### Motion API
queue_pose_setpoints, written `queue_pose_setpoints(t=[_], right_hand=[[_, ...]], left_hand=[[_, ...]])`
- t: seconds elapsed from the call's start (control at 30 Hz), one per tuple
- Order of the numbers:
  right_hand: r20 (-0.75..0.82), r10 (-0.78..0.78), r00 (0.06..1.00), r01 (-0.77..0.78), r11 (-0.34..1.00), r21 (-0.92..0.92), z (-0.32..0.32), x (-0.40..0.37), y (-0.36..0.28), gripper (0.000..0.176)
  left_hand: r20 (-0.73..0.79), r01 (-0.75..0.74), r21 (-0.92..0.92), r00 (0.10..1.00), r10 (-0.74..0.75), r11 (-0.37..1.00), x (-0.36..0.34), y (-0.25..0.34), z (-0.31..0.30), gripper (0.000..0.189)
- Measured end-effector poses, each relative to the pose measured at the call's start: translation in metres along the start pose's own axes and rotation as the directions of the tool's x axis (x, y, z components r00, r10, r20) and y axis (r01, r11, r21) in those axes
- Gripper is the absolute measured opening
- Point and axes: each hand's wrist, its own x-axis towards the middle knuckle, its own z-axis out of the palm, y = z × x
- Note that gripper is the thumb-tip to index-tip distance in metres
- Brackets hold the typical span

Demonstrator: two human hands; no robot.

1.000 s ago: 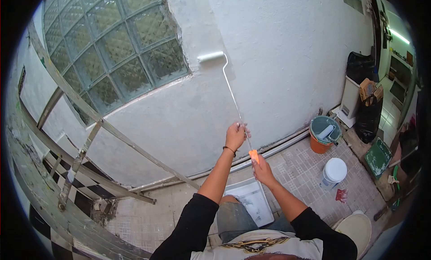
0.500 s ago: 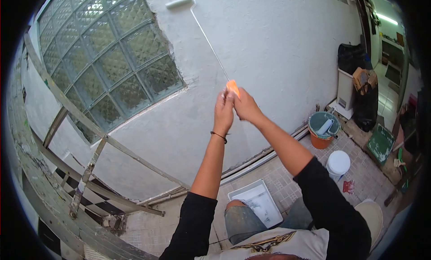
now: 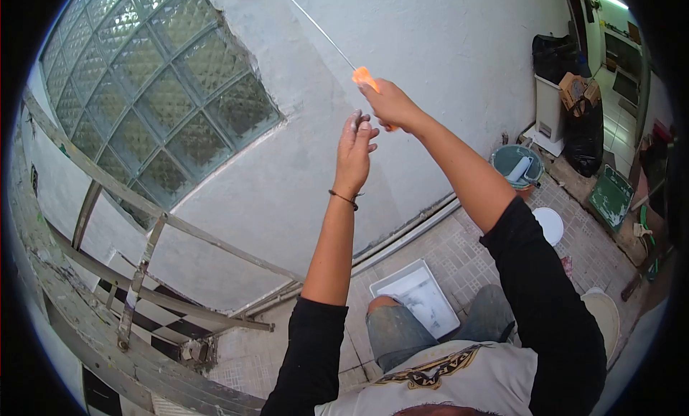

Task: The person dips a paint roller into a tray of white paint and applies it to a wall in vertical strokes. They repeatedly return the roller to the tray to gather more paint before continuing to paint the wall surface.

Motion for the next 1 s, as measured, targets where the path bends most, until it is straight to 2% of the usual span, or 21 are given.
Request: queue_pose_setpoints(t=[0.1, 0.13, 0.2, 0.23, 0.27, 0.37, 0.43, 0.5, 0.53, 0.63, 0.7, 0.73, 0.8, 0.9, 0.93, 0.97, 1.0], right_hand=[[-0.049, 0.007, 0.999, -0.012, 0.995, -0.101, -0.001, -0.033, 0.056, 0.047], [-0.07, -0.01, 0.998, 0.0, 0.992, -0.129, 0.0, -0.044, 0.079, 0.049], [-0.041, 0.085, 0.996, -0.091, 0.98, -0.175, 0.001, -0.073, 0.115, 0.047], [-0.101, -0.063, 0.993, 0.039, 0.973, -0.226, 0.007, -0.082, 0.152, 0.045], [-0.152, -0.211, 0.966, 0.162, 0.945, -0.284, 0.011, -0.094, 0.185, 0.043], [-0.12, -0.059, 0.991, 0.027, 0.969, -0.247, 0.013, -0.146, 0.22, 0.038], [-0.118, -0.032, 0.992, 0.0, 0.965, -0.263, 0.014, -0.174, 0.247, 0.037], [-0.106, 0.018, 0.994, -0.045, 0.964, -0.261, 0.016, -0.202, 0.272, 0.036], [-0.107, 0.025, 0.994, -0.053, 0.963, -0.263, 0.018, -0.217, 0.279, 0.036], [-0.104, 0.1, 0.99, -0.125, 0.955, -0.268, 0.019, -0.257, 0.299, 0.035], [-0.072, 0.231, 0.97, -0.242, 0.92, -0.308, 0.02, -0.282, 0.314, 0.034], [-0.067, 0.234, 0.97, -0.243, 0.919, -0.31, 0.022, -0.295, 0.324, 0.034], [-0.075, 0.245, 0.967, -0.256, 0.909, -0.329, 0.023, -0.311, 0.332, 0.034], [-0.088, 0.321, 0.943, -0.332, 0.88, -0.34, 0.022, -0.316, 0.325, 0.034], [-0.085, 0.323, 0.942, -0.332, 0.878, -0.345, 0.022, -0.311, 0.322, 0.034], [-0.091, 0.295, 0.951, -0.308, 0.889, -0.34, 0.023, -0.304, 0.319, 0.034], [-0.096, 0.266, 0.959, -0.283, 0.899, -0.334, 0.024, -0.295, 0.314, 0.034]], left_hand=[[0.027, 0.033, 0.007, 0.999, -0.033, 0.999, -0.008, -0.027, 0.011, 0.062], [0.07, 0.085, 0.019, 0.994, -0.086, 0.996, -0.011, -0.039, 0.013, 0.062], [0.121, 0.172, 0.042, 0.977, -0.176, 0.984, -0.018, -0.067, 0.021, 0.062], [0.118, 0.174, 0.037, 0.977, -0.177, 0.984, -0.025, -0.079, 0.026, 0.062], [0.172, 0.249, 0.059, 0.951, -0.255, 0.967, -0.034, -0.09, 0.03, 0.06], [0.269, 0.383, 0.097, 0.879, -0.394, 0.919, -0.063, -0.138, 0.045, 0.051], [0.285, 0.382, 0.073, 0.877, -0.387, 0.921, -0.085, -0.17, 0.055, 0.044], [0.414, 0.431, 0.104, 0.801, -0.433, 0.896, -0.106, -0.197, 0.062, 0.04], [0.418, 0.436, 0.101, 0.797, -0.436, 0.894, -0.12, -0.201, 0.067, 0.04], [0.447, 0.556, 0.158, 0.697, -0.561, 0.816, -0.156, -0.22, 0.079, 0.04], [0.463, 0.564, 0.157, 0.683, -0.565, 0.81, -0.181, -0.245, 0.087, 0.037], [0.46, 0.569, 0.154, 0.682, -0.568, 0.808, -0.193, -0.254, 0.091, 0.037], [0.44, 0.634, 0.202, 0.622, -0.647, 0.747, -0.208, -0.262, 0.098, 0.034], [0.423, 0.663, 0.136, 0.633, -0.648, 0.736, -0.213, -0.261, 0.103, 0.032], [0.405, 0.631, 0.097, 0.681, -0.61, 0.769, -0.207, -0.247, 0.102, 0.033], [0.404, 0.636, 0.09, 0.68, -0.612, 0.767, -0.199, -0.247, 0.1, 0.033], [0.356, 0.553, 0.134, 0.748, -0.561, 0.822, -0.193, -0.252, 0.098, 0.034]])
